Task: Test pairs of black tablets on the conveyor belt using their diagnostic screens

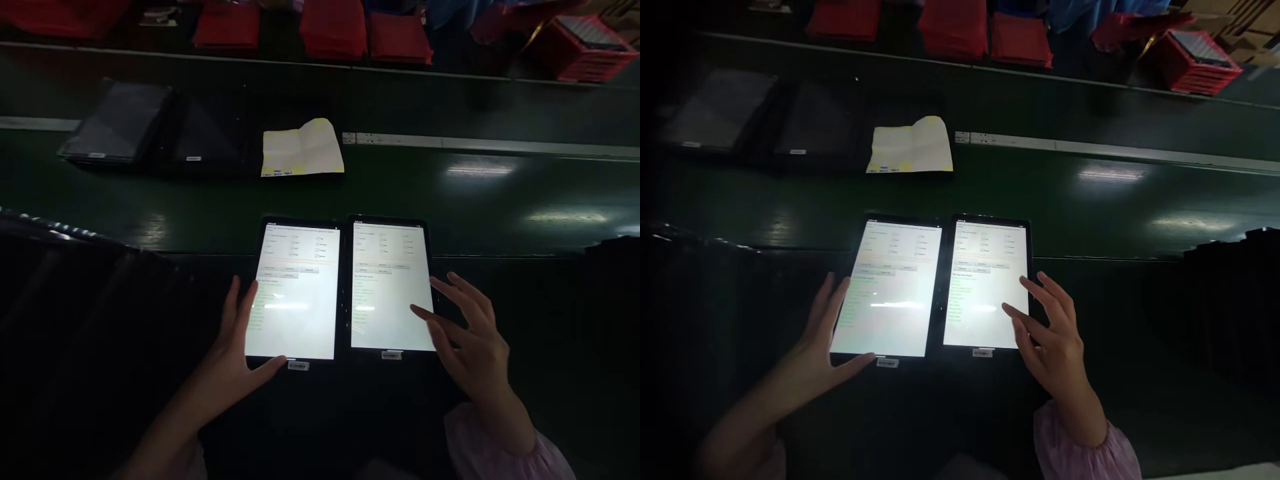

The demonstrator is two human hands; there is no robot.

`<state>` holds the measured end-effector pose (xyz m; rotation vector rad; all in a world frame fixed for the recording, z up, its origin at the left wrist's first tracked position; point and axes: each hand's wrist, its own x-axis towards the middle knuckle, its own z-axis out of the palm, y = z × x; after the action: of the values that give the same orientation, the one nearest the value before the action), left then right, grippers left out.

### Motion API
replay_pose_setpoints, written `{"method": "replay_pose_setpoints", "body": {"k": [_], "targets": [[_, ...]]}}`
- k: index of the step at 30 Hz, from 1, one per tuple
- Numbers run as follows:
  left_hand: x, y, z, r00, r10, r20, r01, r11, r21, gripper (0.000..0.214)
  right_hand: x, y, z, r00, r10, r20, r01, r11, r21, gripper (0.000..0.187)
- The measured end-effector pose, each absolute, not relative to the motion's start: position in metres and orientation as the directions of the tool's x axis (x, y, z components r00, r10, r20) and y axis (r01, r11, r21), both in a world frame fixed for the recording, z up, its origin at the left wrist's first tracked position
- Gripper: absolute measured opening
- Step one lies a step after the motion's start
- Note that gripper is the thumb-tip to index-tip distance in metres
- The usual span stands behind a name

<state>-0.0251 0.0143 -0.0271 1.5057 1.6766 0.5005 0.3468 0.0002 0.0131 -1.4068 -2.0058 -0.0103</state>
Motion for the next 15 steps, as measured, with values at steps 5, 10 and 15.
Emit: {"method": "replay_pose_setpoints", "body": {"k": [5,10,15], "targets": [[-0.004,0.028,-0.027,-0.098,0.976,-0.193,0.598,0.212,0.773,0.114,0.331,-0.006,0.023,-0.19,0.84,0.508,0.732,0.466,-0.497,0.032],[-0.016,0.029,-0.035,-0.069,0.968,-0.24,0.372,0.249,0.894,0.114,0.312,-0.003,0.021,-0.363,0.768,0.527,0.646,0.615,-0.452,0.038],[-0.042,0.02,-0.035,0.019,0.936,-0.351,0.472,0.301,0.828,0.112,0.31,-0.003,0.017,-0.397,0.773,0.495,0.66,0.615,-0.431,0.045]]}}
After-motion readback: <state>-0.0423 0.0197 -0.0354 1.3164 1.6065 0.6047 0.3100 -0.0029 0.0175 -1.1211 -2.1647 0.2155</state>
